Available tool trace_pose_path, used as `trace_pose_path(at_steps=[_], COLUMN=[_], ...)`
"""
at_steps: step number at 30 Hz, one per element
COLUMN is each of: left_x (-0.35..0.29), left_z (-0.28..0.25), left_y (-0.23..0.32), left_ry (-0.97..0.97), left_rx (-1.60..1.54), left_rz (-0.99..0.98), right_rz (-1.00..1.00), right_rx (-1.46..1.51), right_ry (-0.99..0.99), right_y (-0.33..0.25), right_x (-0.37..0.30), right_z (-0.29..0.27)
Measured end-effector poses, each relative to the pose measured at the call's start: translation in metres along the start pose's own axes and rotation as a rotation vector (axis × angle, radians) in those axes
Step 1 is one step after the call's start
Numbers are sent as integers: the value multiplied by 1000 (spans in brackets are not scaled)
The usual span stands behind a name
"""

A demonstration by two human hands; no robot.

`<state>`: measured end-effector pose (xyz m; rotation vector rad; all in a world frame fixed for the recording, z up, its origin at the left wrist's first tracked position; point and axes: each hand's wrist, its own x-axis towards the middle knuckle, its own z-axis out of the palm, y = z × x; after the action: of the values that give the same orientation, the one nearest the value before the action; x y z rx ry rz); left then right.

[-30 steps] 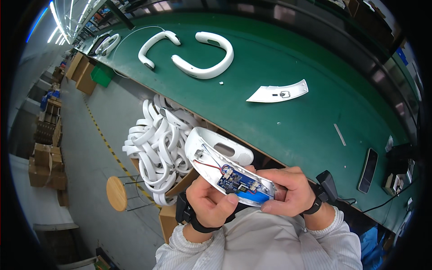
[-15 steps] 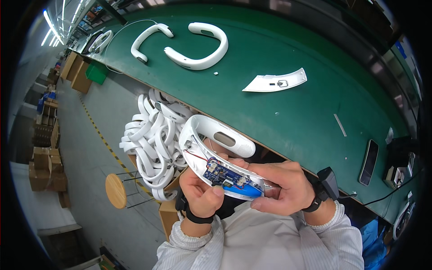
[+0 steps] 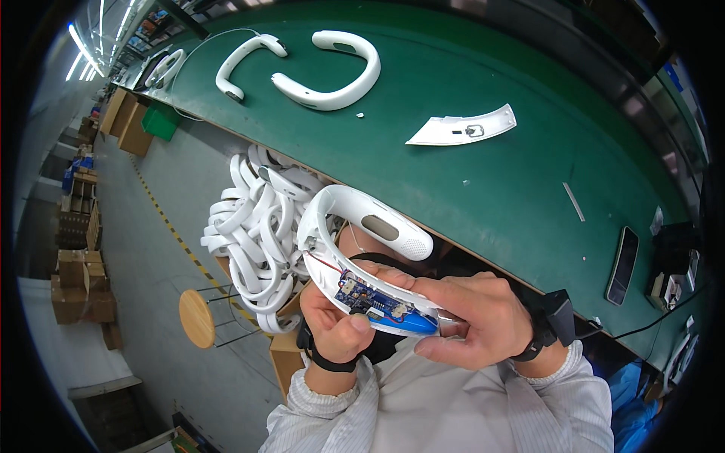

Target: The person is assembling a white plastic electronic device, specifically connecting a small internal board and wires within a plastic casing.

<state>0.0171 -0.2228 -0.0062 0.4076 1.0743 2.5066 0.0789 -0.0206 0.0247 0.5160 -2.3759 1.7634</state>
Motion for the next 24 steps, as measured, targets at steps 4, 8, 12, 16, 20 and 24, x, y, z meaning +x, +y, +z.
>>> trace_pose_path(at_steps=[4, 8, 12, 16, 20, 24], left_x=[0, -1, -1, -3, -2, -1], left_z=[0, -2, -2, -2, -2, -1], left_y=[0, 0, 1, 1, 1, 0], left_ry=[-28, -33, -45, -45, -49, -50], left_rx=[-36, -42, -51, -44, -41, -28], left_rz=[-1, 0, 3, 3, 7, 13], right_rz=[-49, -42, -51, -52, -44, -43], right_rx=[-36, -47, -70, -71, -75, -58], right_ry=[17, 12, 14, 21, 14, 25], right_y=[0, -4, -6, -7, -6, -4], right_x=[0, 0, 2, 2, 0, -1], right_z=[2, 3, 3, 3, 3, 3])
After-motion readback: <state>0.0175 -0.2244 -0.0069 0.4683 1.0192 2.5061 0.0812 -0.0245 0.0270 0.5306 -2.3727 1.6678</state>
